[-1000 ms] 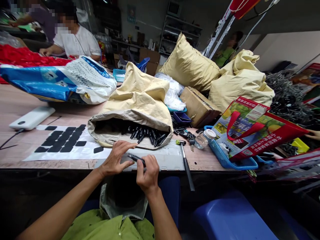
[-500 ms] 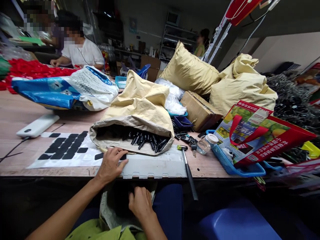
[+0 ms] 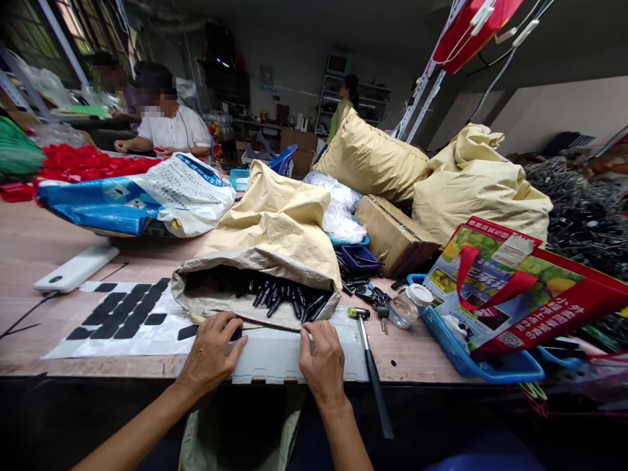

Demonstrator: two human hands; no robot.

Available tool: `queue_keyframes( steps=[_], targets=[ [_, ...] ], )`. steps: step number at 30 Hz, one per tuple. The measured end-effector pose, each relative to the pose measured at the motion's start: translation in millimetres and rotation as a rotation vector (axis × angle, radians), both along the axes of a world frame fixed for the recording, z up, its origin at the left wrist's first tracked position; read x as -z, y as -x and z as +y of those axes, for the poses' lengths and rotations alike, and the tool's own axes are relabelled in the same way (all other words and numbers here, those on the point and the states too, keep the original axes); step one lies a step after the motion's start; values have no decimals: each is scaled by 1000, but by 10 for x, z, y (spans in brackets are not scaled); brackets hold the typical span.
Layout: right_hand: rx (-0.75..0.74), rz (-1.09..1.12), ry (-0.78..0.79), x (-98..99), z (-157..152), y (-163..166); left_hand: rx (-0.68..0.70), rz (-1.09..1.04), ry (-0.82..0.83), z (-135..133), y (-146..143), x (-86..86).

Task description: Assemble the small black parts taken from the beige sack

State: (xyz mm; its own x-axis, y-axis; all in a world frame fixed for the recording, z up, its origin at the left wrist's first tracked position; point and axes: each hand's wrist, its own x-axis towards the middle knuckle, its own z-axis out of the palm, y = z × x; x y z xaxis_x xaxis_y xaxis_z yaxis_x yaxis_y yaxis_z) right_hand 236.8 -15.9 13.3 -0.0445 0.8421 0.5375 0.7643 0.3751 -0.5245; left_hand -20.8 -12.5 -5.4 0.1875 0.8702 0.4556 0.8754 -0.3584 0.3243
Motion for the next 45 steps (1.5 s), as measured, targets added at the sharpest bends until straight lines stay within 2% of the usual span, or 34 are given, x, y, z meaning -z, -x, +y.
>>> queue_keyframes(
  steps=[3, 7, 15, 30, 39, 45],
  targets=[
    [65, -98, 6, 132, 117, -47, -1, 18, 9, 26, 2, 18],
    [84, -182, -9, 218, 109, -8, -11, 39, 14, 33, -8, 14],
    [132, -263, 2, 220, 107, 28, -12, 40, -4, 40, -14, 45],
    [153, -312, -85, 248, 124, 33, -19, 24, -119, 67, -6, 169],
    [157, -324, 20, 196, 97, 58, -5, 42, -41, 54, -1, 86],
    [155, -292, 37, 205, 79, 58, -2, 55, -12, 30, -3, 74]
  ],
)
